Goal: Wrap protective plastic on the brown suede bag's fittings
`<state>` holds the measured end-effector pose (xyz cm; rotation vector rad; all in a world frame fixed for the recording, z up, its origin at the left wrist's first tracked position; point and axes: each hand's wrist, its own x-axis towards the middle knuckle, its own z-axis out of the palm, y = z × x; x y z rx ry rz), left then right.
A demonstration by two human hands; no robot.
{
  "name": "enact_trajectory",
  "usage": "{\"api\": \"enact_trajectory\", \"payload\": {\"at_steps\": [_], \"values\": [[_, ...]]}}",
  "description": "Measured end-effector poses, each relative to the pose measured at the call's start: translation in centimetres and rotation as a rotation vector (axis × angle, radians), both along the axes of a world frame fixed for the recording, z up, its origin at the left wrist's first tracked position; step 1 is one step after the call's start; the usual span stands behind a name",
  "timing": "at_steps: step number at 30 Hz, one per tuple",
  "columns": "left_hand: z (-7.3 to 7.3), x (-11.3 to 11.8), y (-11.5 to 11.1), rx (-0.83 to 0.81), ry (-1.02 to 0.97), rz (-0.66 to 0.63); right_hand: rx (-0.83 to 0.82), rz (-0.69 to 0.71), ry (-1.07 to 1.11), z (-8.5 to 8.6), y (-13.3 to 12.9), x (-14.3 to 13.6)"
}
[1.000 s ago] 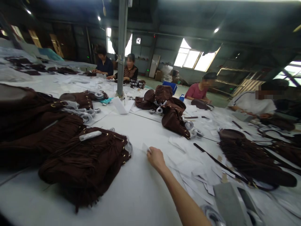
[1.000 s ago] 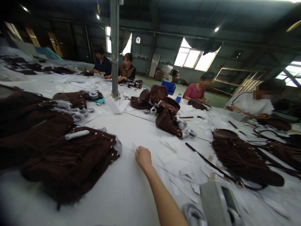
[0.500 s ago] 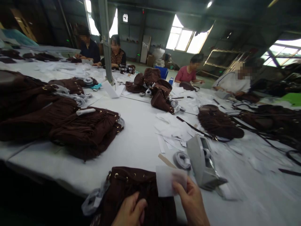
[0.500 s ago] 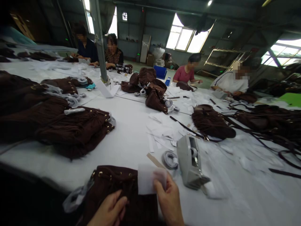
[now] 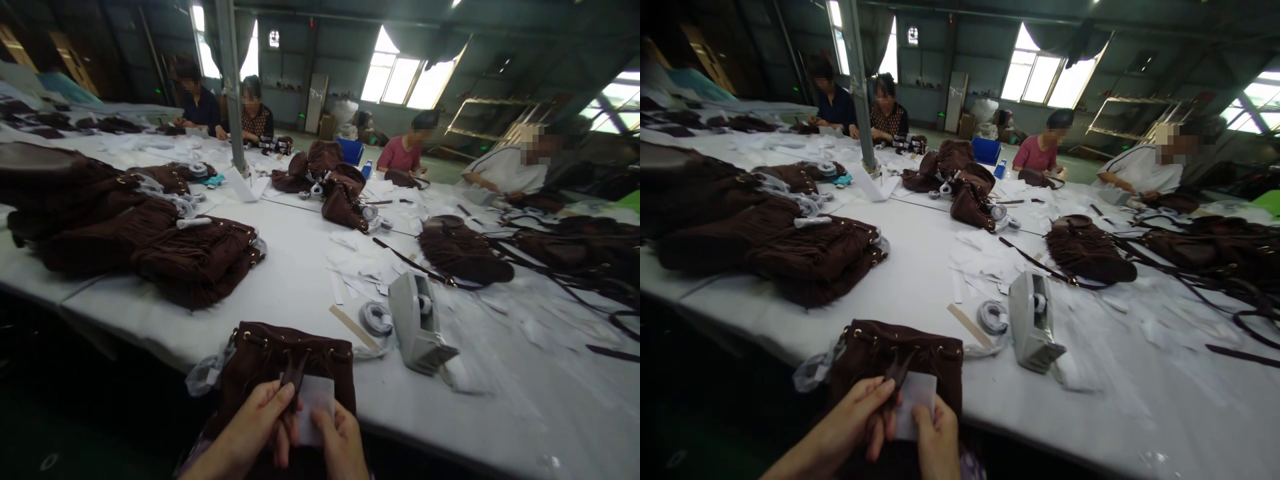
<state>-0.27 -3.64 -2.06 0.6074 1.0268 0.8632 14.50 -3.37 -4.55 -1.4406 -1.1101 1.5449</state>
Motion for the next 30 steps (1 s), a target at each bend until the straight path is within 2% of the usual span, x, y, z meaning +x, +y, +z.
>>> {"api": "enact_trajectory", "payload": {"at_steps": [4,8,14,16,20,23,27,30], "values": [[-0.8,0.2,-0.1,-0.008,-0.002,-0.022,-0.092,-0.07,0.294,0.4,1.5,-2.0],[-1.4,0.0,-0.3,-0.018,0.129,-0.064,-0.094,-0.044,0.291,0.2,2.0,-2.5],[-2.3,-0.8,-0.5,0.0,0.354,-0.168,-0.073,-0.063,0.174,0.2,2.1,-2.4],[-2.6,-1.7,-0.3,0.042,0.445,-0.133,-0.093,-0.08,0.194,0.3,2.2,-2.4],[-2.6,-3.6,0.1,0.141,0.537,0.103,-0.147,-0.102,0.325,0.4,2.0,-2.8],[-2.1,-3.7,0.2,0.168,0.359,0.124,-0.163,-0.108,0.357,0.3,1.9,-2.9],[-1.5,-1.7,0.4,-0.023,-0.017,0.146,-0.114,-0.101,0.256,0.1,2.1,-2.5],[-1.5,-0.4,1.0,-0.092,-0.076,0.209,-0.046,-0.09,0.154,-0.1,2.2,-2.2]]}}
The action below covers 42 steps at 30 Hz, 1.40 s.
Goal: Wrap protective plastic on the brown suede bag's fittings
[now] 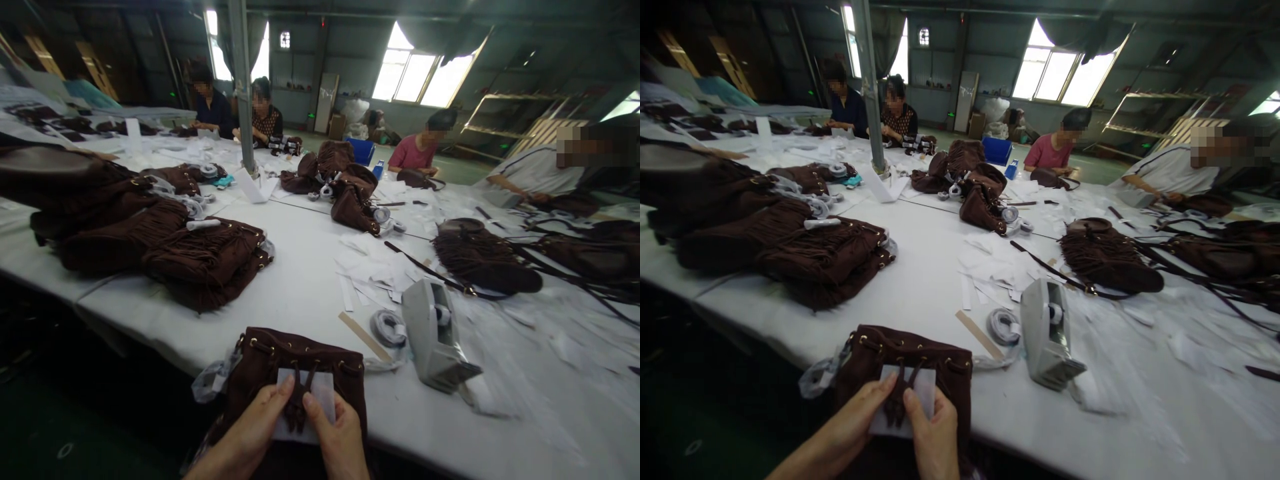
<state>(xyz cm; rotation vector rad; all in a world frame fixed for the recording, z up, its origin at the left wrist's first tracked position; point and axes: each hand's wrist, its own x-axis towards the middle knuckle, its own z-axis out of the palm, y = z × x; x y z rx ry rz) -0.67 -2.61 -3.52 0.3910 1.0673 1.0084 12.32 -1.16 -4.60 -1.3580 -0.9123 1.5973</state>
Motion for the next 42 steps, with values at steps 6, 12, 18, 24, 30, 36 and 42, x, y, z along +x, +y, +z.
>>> {"api": "enact_trajectory", "payload": {"at_steps": [6,12,18,24,30,36,42], "values": [[0.4,0.4,0.6,-0.034,-0.034,0.034,0.088,0.059,-0.139,-0.6,-0.3,0.2],[0.1,-0.1,0.4,-0.056,0.225,-0.088,0.079,0.063,-0.216,-0.7,-0.5,0.3],[-0.3,-0.2,0.4,0.106,0.185,-0.056,0.12,-0.041,-0.213,0.5,-0.6,-0.2],[0.0,0.2,0.4,0.142,0.134,-0.016,0.164,-0.103,-0.275,0.0,-1.0,-0.4],[-0.6,0.5,0.4,0.167,0.116,0.043,0.326,-0.156,-0.478,-1.2,-1.6,-0.4],[-0.8,0.6,0.4,0.24,0.215,0.068,0.67,-0.188,-0.638,-0.7,-1.9,-0.6],[-1.0,0.9,0.0,0.219,0.357,0.138,0.89,-0.218,-0.706,-1.6,-2.2,-0.9]]}}
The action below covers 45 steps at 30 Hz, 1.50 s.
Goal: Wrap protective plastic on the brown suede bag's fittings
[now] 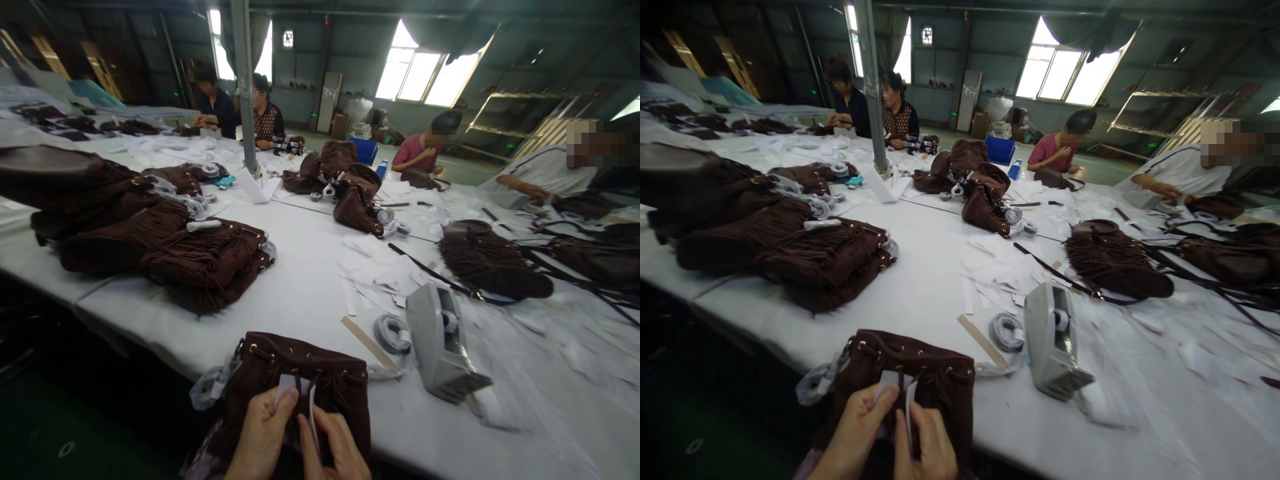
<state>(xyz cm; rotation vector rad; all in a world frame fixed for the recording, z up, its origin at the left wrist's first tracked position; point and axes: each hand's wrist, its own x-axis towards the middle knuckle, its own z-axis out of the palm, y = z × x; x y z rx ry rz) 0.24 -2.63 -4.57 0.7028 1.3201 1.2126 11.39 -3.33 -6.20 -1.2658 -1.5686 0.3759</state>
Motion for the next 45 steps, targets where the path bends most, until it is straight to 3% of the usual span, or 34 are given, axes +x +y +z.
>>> {"api": "enact_trajectory", "payload": {"at_steps": [6,13,20,24,27,32,35,39,45], "values": [[-0.5,0.6,0.0,-0.014,0.017,0.043,0.168,0.064,-0.072,-1.1,0.2,-0.6],[-1.1,0.7,-0.6,-0.022,-0.098,0.051,0.178,0.11,-0.124,-0.2,0.3,-1.0],[0.9,0.9,-1.0,-0.121,-0.206,0.076,0.136,0.181,-0.242,1.1,-0.4,-0.4],[1.7,0.4,-0.7,-0.117,-0.256,0.071,0.103,0.266,-0.151,0.7,-0.6,0.1],[1.7,0.0,-0.4,-0.105,-0.244,0.07,-0.047,0.312,0.047,0.4,-0.7,0.7],[1.6,-0.3,-0.5,-0.124,-0.113,-0.119,-0.693,0.142,0.588,0.9,0.6,1.1],[1.8,-0.4,-0.7,-0.108,0.001,-0.175,-0.973,0.305,0.75,1.5,1.8,0.8],[2.1,-0.6,-0.9,-0.085,0.051,-0.227,-1.098,0.445,0.838,2.3,2.6,0.2],[1.2,0.0,-1.5,-0.147,-0.079,-0.153,-1.013,0.361,0.752,1.7,2.6,0.0]]}}
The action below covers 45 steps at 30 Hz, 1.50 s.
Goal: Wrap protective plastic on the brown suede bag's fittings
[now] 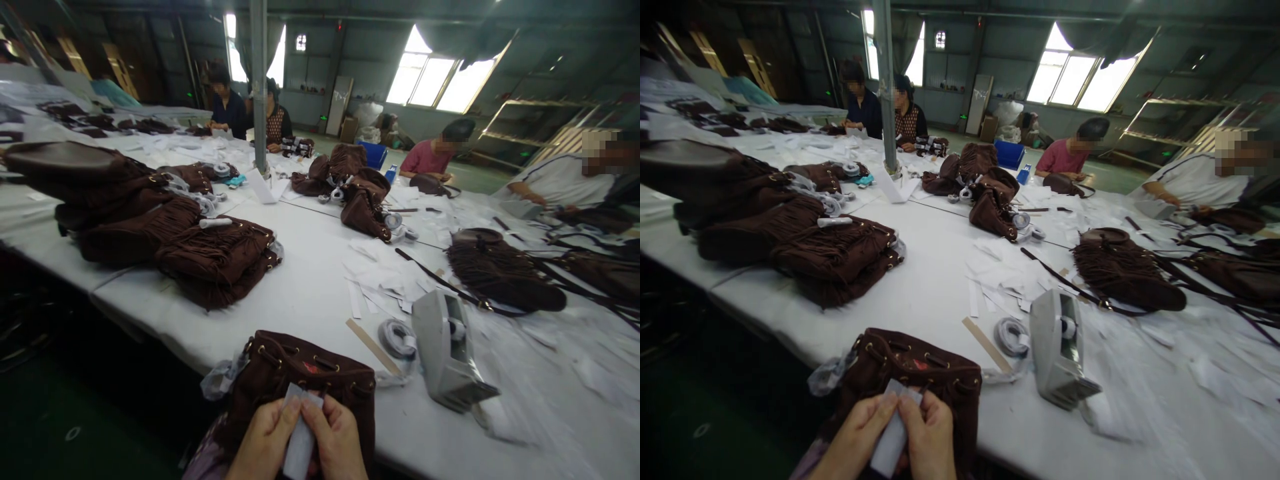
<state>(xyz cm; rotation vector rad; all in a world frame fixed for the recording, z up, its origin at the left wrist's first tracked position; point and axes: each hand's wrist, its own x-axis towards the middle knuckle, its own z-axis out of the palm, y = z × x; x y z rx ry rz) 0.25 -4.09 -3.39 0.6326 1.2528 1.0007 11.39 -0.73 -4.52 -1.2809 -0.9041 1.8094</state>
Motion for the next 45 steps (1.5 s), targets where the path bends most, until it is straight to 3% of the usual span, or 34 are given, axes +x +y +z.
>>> {"api": "enact_trajectory", "payload": {"at_steps": [6,13,21,24,27,32,36,41,45], "values": [[-0.5,0.6,-0.7,0.086,-0.129,0.058,0.041,0.001,-0.057,-0.9,-0.1,-0.1],[0.6,0.2,-0.8,0.07,0.14,0.086,0.106,0.041,0.002,2.5,-0.3,-0.4],[-0.1,0.9,-1.0,0.145,0.196,0.188,0.122,0.055,-0.027,0.9,0.0,-0.8],[-0.4,1.0,-1.2,0.192,0.239,0.222,0.104,0.037,-0.024,1.2,0.2,-1.1],[-0.6,0.7,-1.3,0.347,0.345,0.248,0.057,0.019,0.025,2.0,0.4,-1.2],[-1.2,-0.3,-1.3,0.704,0.563,0.078,-0.024,-0.026,0.102,2.2,0.5,-0.9],[-1.5,-1.0,-1.1,0.926,0.731,-0.059,-0.16,0.024,0.088,2.6,0.7,-0.6],[-0.8,-1.3,-1.1,0.89,0.899,-0.268,-0.262,0.014,0.061,3.7,0.8,-0.5],[0.2,-1.5,-1.3,0.829,1.062,-0.392,-0.342,-0.007,0.047,3.6,0.9,-0.3]]}}
